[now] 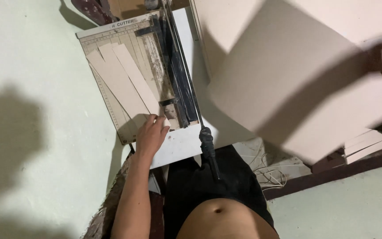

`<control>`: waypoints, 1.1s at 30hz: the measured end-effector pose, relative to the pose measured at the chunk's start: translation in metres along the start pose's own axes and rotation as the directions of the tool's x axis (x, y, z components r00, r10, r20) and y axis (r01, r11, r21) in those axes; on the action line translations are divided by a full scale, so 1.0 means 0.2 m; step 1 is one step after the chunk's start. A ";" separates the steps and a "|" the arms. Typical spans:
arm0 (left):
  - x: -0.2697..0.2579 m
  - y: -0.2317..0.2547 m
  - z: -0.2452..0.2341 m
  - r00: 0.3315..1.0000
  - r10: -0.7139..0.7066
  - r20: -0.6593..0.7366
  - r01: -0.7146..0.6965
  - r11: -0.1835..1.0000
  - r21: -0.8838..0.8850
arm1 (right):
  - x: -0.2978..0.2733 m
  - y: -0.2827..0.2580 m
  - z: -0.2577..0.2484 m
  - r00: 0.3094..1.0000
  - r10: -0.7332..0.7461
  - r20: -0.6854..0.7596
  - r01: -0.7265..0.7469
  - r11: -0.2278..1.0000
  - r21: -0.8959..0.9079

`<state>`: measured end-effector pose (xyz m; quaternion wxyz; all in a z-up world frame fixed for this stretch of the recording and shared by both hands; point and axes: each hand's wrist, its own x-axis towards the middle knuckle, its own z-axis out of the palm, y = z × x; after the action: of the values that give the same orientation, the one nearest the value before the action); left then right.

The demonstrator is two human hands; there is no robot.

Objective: The person uses a paper cutter to trim a large sheet of paper. They align the paper against the guide, pull down the cutting arm to slice the sheet, and then remove the cut piece.

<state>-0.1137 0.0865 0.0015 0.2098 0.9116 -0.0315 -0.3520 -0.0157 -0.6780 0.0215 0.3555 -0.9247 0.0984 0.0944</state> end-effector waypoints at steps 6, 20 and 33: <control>-0.08 -0.02 0.06 1.000 0.019 0.005 -0.019 0.999 -0.033 | -0.24 -1.07 0.61 1.000 -0.021 -0.023 0.018 0.993 -0.113; -0.06 0.07 0.00 1.000 0.018 0.021 -0.017 0.998 -0.068 | -0.77 -0.95 1.74 0.598 0.659 0.456 -0.650 0.066 0.757; 0.23 0.14 -0.11 0.998 0.021 -0.051 -0.029 0.984 -0.173 | -0.93 -0.82 1.96 0.702 0.581 0.412 -0.654 0.298 0.695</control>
<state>-0.0632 0.0592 -0.0016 0.2937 0.8977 -0.0070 -0.3283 -0.1952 -0.2733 -0.1141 0.6712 -0.5418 0.4623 0.2053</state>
